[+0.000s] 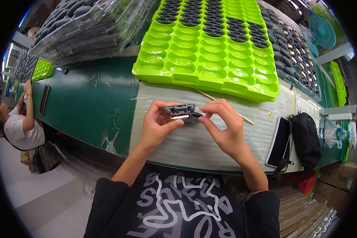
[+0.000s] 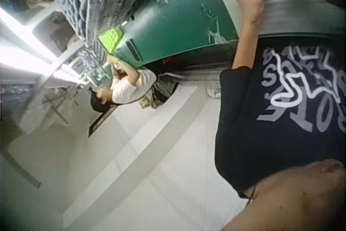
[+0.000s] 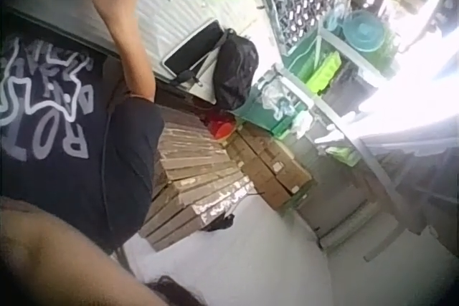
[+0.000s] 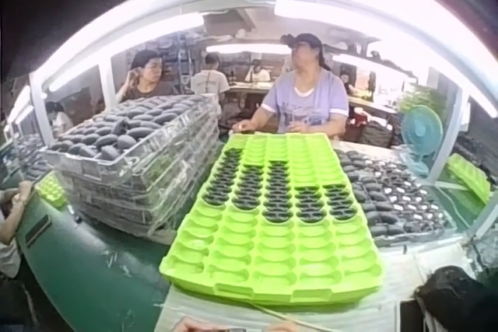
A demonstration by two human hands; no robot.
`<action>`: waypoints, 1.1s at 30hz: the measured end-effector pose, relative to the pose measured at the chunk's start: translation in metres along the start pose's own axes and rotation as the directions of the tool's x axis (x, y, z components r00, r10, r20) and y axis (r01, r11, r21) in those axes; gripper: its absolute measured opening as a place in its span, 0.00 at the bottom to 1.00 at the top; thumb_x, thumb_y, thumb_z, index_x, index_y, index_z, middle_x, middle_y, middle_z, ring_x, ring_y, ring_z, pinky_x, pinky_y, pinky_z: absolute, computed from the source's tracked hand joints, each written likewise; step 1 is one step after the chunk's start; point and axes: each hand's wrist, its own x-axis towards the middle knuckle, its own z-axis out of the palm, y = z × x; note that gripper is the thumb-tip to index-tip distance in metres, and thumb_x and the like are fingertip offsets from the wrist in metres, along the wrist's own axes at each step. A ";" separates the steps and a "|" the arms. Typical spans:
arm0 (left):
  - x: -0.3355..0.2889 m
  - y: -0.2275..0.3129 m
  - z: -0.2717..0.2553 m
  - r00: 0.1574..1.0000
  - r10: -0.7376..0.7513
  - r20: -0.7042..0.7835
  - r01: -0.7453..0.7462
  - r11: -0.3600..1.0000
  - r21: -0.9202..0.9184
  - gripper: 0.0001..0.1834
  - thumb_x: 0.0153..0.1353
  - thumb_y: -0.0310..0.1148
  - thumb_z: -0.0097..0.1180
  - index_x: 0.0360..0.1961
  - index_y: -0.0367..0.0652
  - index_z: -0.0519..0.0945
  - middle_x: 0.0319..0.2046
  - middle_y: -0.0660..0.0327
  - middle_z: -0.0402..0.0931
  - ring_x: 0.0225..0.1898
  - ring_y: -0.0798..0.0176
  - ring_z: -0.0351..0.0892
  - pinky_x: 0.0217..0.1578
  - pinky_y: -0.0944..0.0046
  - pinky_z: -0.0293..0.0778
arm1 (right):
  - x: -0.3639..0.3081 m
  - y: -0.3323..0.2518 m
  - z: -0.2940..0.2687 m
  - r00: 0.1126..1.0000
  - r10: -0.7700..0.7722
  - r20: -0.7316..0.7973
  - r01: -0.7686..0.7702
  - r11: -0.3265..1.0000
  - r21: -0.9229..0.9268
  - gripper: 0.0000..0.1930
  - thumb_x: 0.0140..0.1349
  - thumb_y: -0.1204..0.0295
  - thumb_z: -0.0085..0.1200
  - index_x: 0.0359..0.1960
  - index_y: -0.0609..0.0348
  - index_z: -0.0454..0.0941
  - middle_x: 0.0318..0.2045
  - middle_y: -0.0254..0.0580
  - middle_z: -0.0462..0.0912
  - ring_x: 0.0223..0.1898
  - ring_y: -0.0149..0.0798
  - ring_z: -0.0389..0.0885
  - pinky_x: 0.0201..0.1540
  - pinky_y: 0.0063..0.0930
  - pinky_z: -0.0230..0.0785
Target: The person assembles electronic components by fitting internal parts and battery units into plastic shells, using a wooden stick to align the components within the shells.
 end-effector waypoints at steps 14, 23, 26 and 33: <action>0.000 0.004 0.022 0.768 0.563 0.305 -0.571 0.384 0.726 0.34 0.36 0.28 0.72 0.45 0.45 0.67 0.46 0.55 0.73 0.48 0.51 0.71 0.50 0.54 0.67 | -0.005 0.001 0.002 0.795 0.426 0.433 -0.576 0.305 0.758 0.11 0.56 0.79 0.56 0.37 0.60 0.67 0.38 0.40 0.75 0.41 0.29 0.75 0.45 0.24 0.69; 0.008 0.000 0.003 0.965 0.157 0.209 -0.256 0.394 0.883 0.29 0.39 0.30 0.68 0.47 0.41 0.75 0.54 0.58 0.67 0.57 0.50 0.60 0.60 0.55 0.56 | 0.008 0.024 -0.016 0.831 0.531 0.163 -0.368 0.306 0.878 0.16 0.57 0.74 0.44 0.48 0.63 0.65 0.46 0.47 0.74 0.48 0.34 0.71 0.53 0.28 0.61; 0.011 0.000 0.003 0.966 0.164 0.202 -0.255 0.438 0.862 0.24 0.40 0.26 0.67 0.42 0.40 0.77 0.51 0.58 0.70 0.56 0.52 0.63 0.58 0.56 0.59 | 0.007 0.029 -0.008 0.833 0.528 0.167 -0.396 0.357 0.846 0.17 0.57 0.74 0.44 0.48 0.64 0.66 0.46 0.46 0.74 0.48 0.33 0.71 0.53 0.28 0.61; 0.005 0.002 0.003 0.986 -0.098 0.135 0.086 0.992 0.093 0.22 0.50 0.23 0.63 0.47 0.36 0.72 0.47 0.55 0.73 0.51 0.63 0.71 0.54 0.64 0.66 | -0.001 0.030 0.009 0.813 0.467 0.348 -0.529 0.341 0.777 0.15 0.58 0.72 0.45 0.47 0.62 0.70 0.43 0.42 0.76 0.45 0.32 0.73 0.48 0.25 0.63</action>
